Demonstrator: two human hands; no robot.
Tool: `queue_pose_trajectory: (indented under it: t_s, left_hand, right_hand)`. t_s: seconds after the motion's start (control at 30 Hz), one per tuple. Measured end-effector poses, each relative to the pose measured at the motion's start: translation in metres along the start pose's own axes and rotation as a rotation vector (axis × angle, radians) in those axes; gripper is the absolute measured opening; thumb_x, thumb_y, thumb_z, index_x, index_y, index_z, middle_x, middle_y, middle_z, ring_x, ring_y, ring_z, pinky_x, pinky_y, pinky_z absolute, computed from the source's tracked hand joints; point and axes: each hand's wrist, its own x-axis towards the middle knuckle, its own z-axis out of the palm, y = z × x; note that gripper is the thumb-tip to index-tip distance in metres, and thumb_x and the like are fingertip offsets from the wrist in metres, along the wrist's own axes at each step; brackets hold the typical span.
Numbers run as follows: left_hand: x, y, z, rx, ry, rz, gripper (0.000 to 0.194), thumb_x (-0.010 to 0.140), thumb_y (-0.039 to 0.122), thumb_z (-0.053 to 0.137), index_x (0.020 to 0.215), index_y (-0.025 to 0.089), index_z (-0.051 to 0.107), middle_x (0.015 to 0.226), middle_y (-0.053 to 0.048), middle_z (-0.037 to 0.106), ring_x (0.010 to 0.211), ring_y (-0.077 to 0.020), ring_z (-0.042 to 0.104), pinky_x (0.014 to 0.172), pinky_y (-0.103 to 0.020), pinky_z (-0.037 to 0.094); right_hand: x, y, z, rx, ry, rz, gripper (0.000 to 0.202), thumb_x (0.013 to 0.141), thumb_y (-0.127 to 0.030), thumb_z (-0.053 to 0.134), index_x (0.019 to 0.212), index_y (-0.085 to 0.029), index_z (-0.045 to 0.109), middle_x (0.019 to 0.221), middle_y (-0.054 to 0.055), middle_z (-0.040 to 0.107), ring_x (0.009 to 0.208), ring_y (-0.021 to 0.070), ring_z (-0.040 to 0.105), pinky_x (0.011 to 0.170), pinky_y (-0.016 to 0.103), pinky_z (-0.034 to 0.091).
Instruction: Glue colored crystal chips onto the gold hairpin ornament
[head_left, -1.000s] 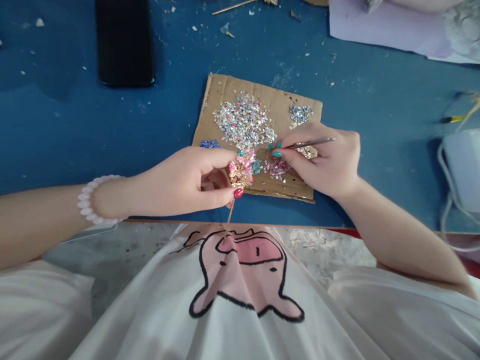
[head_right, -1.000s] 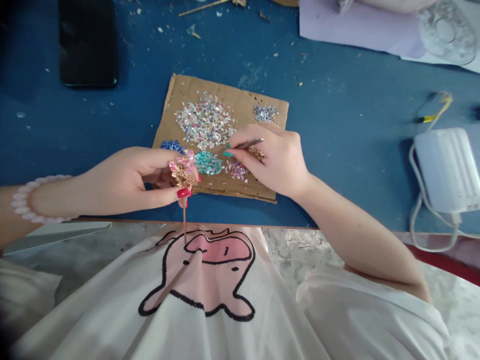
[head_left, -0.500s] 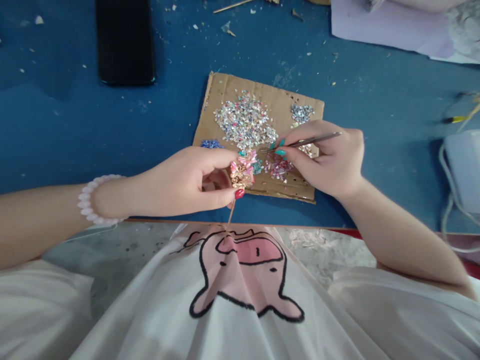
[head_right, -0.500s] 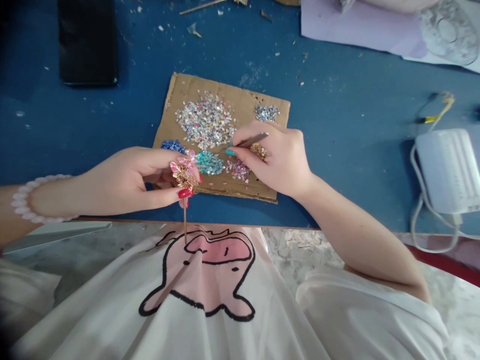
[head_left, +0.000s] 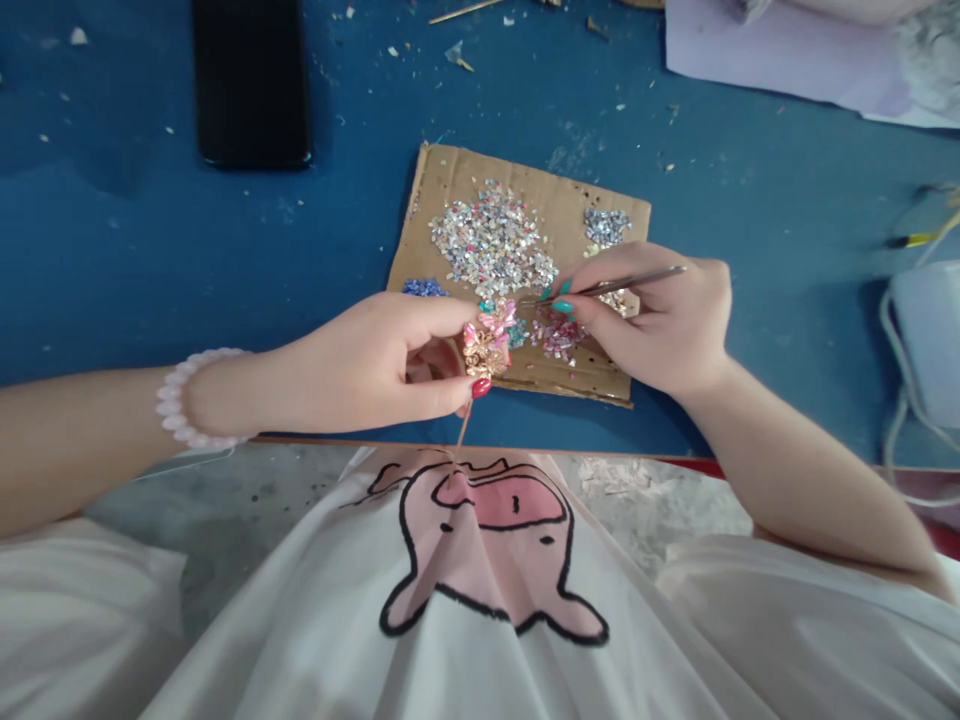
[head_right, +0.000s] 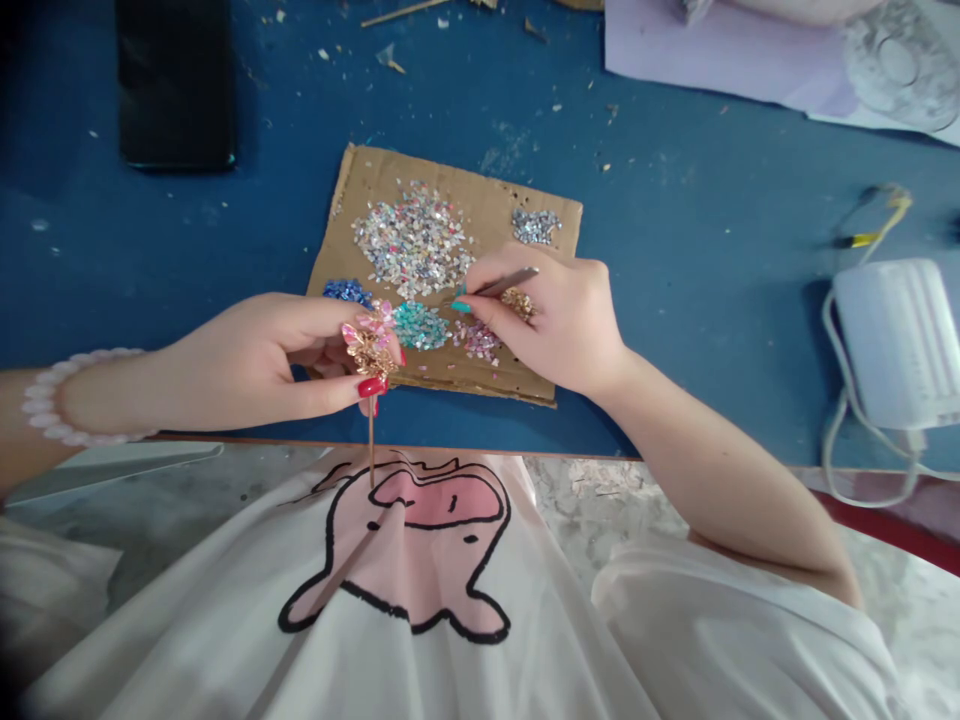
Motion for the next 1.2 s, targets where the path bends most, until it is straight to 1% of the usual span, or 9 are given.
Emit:
queue_pose_trajectory:
  t_s: [0.13,0.37,0.57,0.67,0.87,1.03,1.2]
  left_hand:
    - [0.0000,-0.0002,-0.0003,-0.011,-0.005,0.008,0.009,0.093,0.029,0.064,0.089,0.022,0.062,0.086,0.005,0.080,0.077,-0.0150,0.081,0.062,-0.019,0.060]
    - [-0.0011,-0.0017,0.0005,-0.005,-0.006,-0.001,0.009,0.092,0.030,0.065,0.088,0.023,0.061,0.087,0.003,0.081,0.079,-0.0164,0.081,0.061,-0.021,0.060]
    - [-0.0015,-0.0023,0.0002,-0.004,-0.009,0.007,0.009,0.093,0.029,0.065,0.088,0.023,0.060,0.089,0.003,0.081,0.080,-0.0164,0.081,0.063,-0.021,0.060]
    - [-0.0012,-0.0021,0.0003,-0.014,-0.015,0.002,0.008,0.093,0.028,0.065,0.089,0.023,0.061,0.087,0.004,0.081,0.080,-0.0162,0.081,0.063,-0.021,0.061]
    - [-0.0013,-0.0021,-0.0002,0.003,-0.006,0.003,0.009,0.093,0.029,0.065,0.089,0.022,0.061,0.089,0.004,0.081,0.081,-0.0169,0.081,0.062,-0.020,0.060]
    - [-0.0013,-0.0011,-0.0005,0.006,-0.009,-0.001,0.010,0.092,0.030,0.065,0.088,0.022,0.061,0.087,0.003,0.081,0.079,-0.0162,0.081,0.060,-0.019,0.059]
    - [-0.0006,-0.0020,-0.0011,-0.004,-0.012,-0.006,0.009,0.092,0.031,0.065,0.090,0.023,0.062,0.089,0.003,0.081,0.079,-0.0162,0.080,0.061,-0.020,0.059]
  right_hand:
    - [-0.0001,0.0006,0.0004,0.033,0.016,-0.014,0.006,0.097,-0.025,0.071,0.094,-0.029,0.073,0.087,-0.001,0.079,0.079,0.0178,0.078,0.072,0.029,0.066]
    - [0.0004,-0.0005,0.0010,0.003,0.001,0.000,0.005,0.097,-0.025,0.071,0.094,-0.028,0.073,0.090,0.000,0.080,0.080,0.0186,0.079,0.073,0.030,0.067]
    - [0.0017,-0.0016,0.0028,0.056,0.047,-0.073,0.011,0.095,-0.017,0.072,0.096,-0.028,0.074,0.089,-0.002,0.080,0.078,0.0166,0.078,0.071,0.027,0.064]
    - [0.0018,-0.0009,0.0026,0.043,0.054,-0.090,0.011,0.095,-0.017,0.073,0.095,-0.028,0.073,0.089,-0.003,0.080,0.077,0.0160,0.078,0.069,0.026,0.063]
    - [0.0013,0.0000,0.0023,0.019,0.026,-0.027,0.007,0.096,-0.021,0.072,0.094,-0.028,0.073,0.090,-0.001,0.081,0.078,0.0176,0.079,0.071,0.027,0.066]
    - [0.0007,0.0004,0.0027,0.019,0.040,-0.046,0.006,0.096,-0.022,0.072,0.094,-0.028,0.073,0.088,-0.002,0.080,0.077,0.0173,0.079,0.069,0.027,0.065]
    - [-0.0010,0.0010,0.0022,0.003,-0.013,0.029,0.004,0.098,-0.029,0.071,0.096,-0.029,0.075,0.091,0.000,0.080,0.081,0.0196,0.079,0.074,0.030,0.066]
